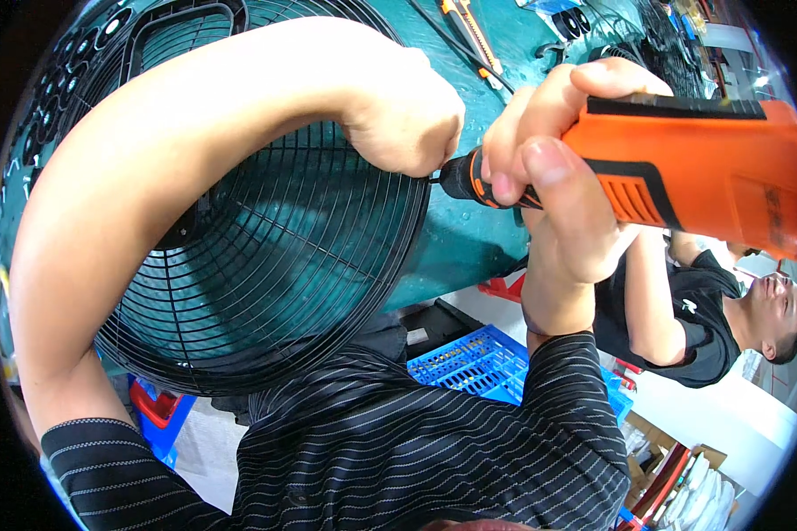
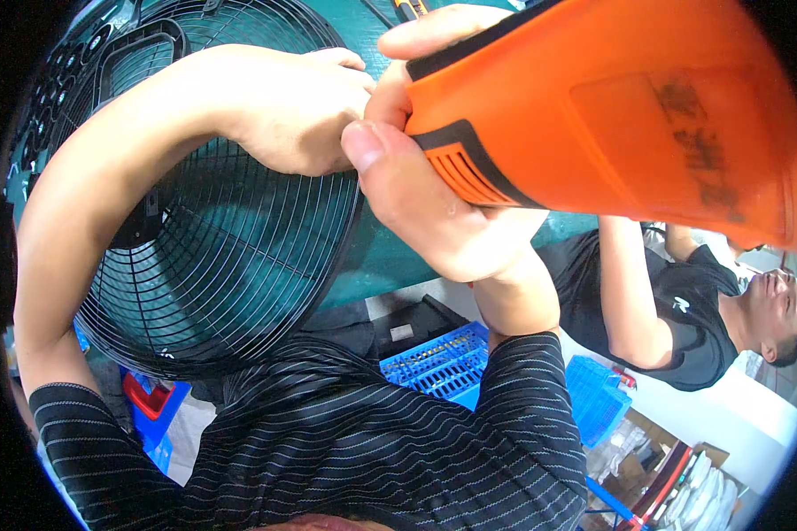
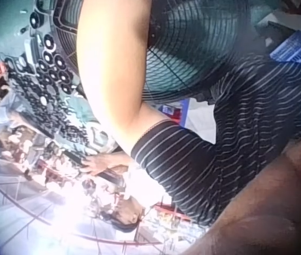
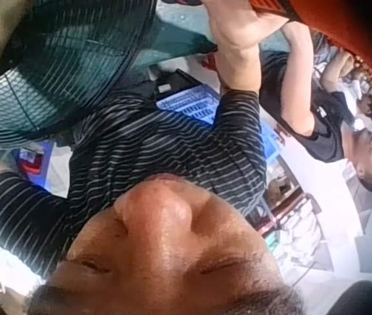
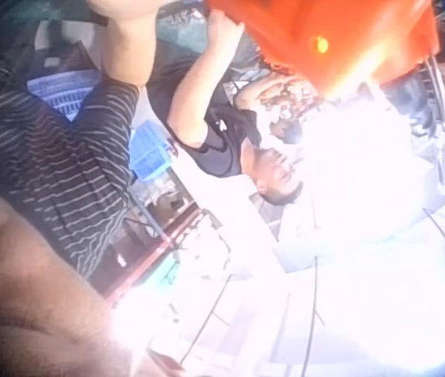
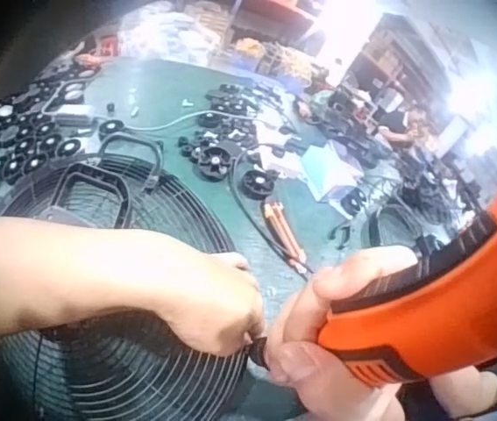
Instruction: Assemble a wire mesh fan guard onto an industrial fan chassis using a powered electric screwdriver and screws.
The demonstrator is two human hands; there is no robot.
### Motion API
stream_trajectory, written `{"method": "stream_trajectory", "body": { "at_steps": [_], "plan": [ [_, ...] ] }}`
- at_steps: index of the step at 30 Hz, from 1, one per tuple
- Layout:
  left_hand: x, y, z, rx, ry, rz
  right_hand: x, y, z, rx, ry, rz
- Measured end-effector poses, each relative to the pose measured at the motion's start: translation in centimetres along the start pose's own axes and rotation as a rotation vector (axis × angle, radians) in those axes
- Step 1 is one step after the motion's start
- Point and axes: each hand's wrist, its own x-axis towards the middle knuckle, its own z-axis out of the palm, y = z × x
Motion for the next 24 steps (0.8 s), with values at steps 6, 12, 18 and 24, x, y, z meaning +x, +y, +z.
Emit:
{"method": "stream_trajectory", "body": {
  "at_steps": [6, 12, 18, 24],
  "plan": [
    [0.3, -0.4, 0.5, -0.089, 0.052, -0.026, 0.3, -0.1, 0.3, 0.006, -0.041, 0.026],
    [0.0, -0.1, 0.5, -0.068, 0.032, -0.021, -0.6, 0.0, -0.5, -0.087, 0.052, 0.086],
    [0.2, 0.2, -0.4, 0.064, -0.035, 0.046, -2.1, -0.6, -2.2, 0.127, 0.177, 0.143],
    [0.7, -0.4, -0.3, -0.005, 0.028, 0.084, -2.9, -1.3, -1.8, 0.281, 0.361, 0.264]
  ]
}}
